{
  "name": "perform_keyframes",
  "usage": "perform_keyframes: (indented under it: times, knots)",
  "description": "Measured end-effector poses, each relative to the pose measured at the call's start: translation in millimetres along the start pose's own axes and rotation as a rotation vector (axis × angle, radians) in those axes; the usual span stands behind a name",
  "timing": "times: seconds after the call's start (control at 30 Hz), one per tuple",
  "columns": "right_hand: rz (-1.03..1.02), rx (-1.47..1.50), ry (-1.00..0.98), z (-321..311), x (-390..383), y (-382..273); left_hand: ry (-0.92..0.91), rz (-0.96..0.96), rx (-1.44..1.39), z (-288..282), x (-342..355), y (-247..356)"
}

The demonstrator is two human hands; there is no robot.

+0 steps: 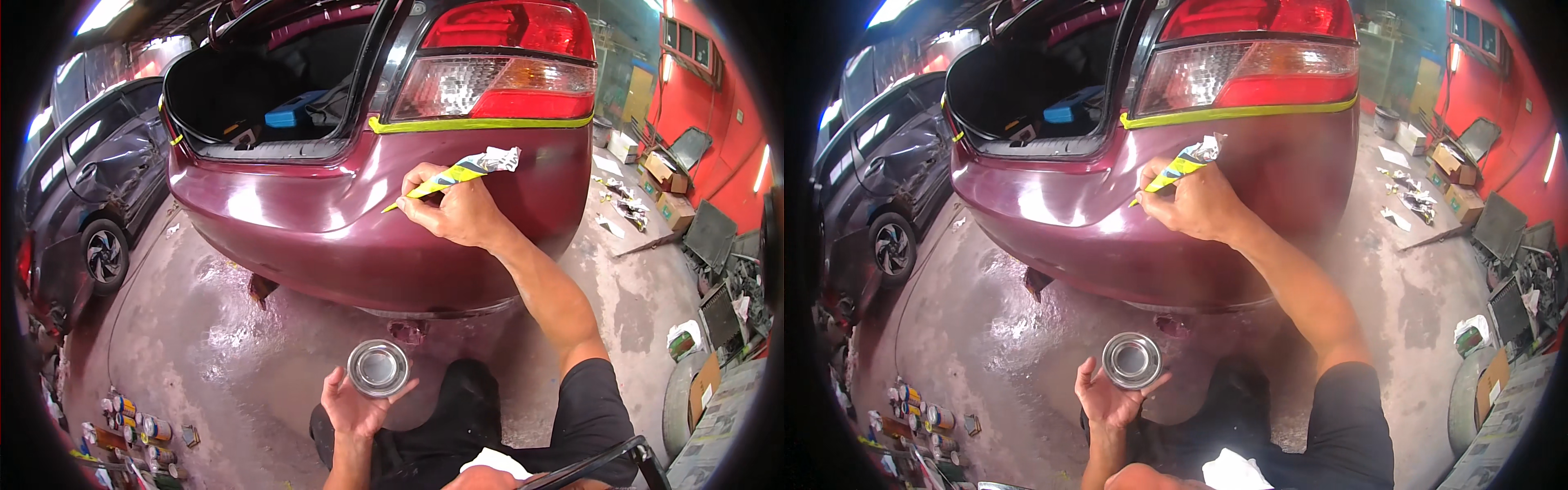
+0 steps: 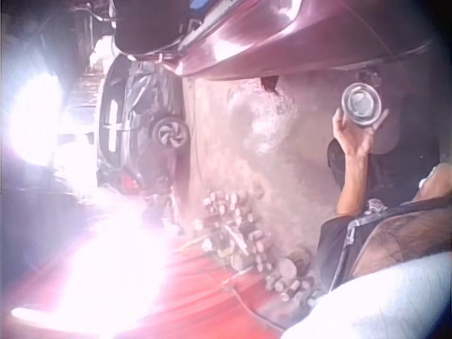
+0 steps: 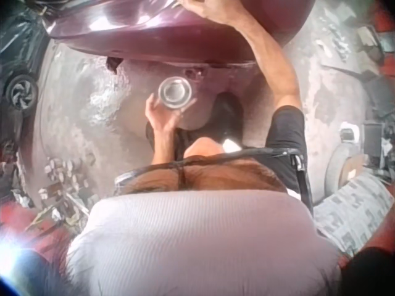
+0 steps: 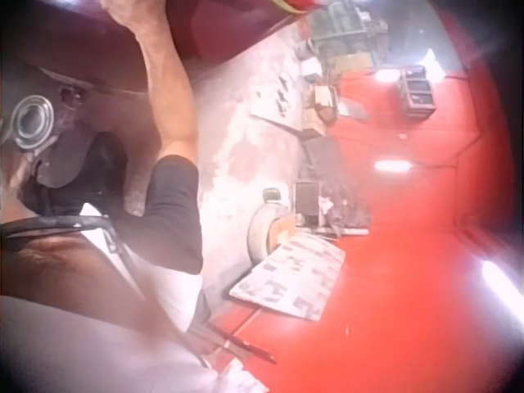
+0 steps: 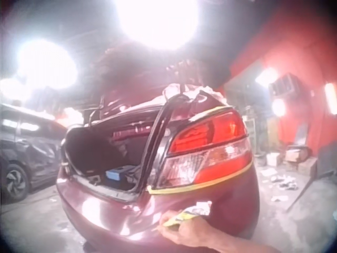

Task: The person paints a car bumper using a small brush dipped in a metal container of paint, applying thin coats to the surface.

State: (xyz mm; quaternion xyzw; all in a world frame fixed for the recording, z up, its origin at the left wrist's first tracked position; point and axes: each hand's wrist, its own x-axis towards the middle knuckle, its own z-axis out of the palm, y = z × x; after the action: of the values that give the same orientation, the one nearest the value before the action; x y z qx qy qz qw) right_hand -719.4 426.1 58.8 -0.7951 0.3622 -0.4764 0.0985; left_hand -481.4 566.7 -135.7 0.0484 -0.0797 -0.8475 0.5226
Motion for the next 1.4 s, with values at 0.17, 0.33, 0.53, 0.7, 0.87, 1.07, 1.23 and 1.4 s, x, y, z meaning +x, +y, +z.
perform_keyframes:
  times: [0.17, 0.33, 0.53, 0.7, 0.87, 1.07, 1.23, 1.4]
  knots:
    - [0.054, -0.046, -0.022, 2, 1, 1, 0.013, 0.011, -0.001, 0, 0, 3]
    - [0.024, -0.104, -0.023, 2, 1, 0, 0.024, 0.009, 0.039, 2, -1, 4]
    - [0.054, -0.094, -0.038, 1, 2, -3, 0.009, 0.014, 0.008, -1, 0, 4]
    - [0.075, -0.068, -0.021, 1, 3, -6, -0.007, 0.01, -0.043, -6, 0, 5]
    - [0.053, -0.064, -0.008, 1, 2, -5, -0.007, 0.003, -0.083, -6, -1, 5]
    - [0.067, -0.055, -0.016, 2, 3, -7, 0.013, 0.007, -0.058, -4, -1, 6]
    - [0.062, -0.079, -0.011, 1, 3, -7, -0.005, 0.004, -0.075, -7, -1, 5]
    - [0.068, -0.076, -0.013, 2, 3, -6, 0.004, 0.016, -0.044, -5, -1, 5]
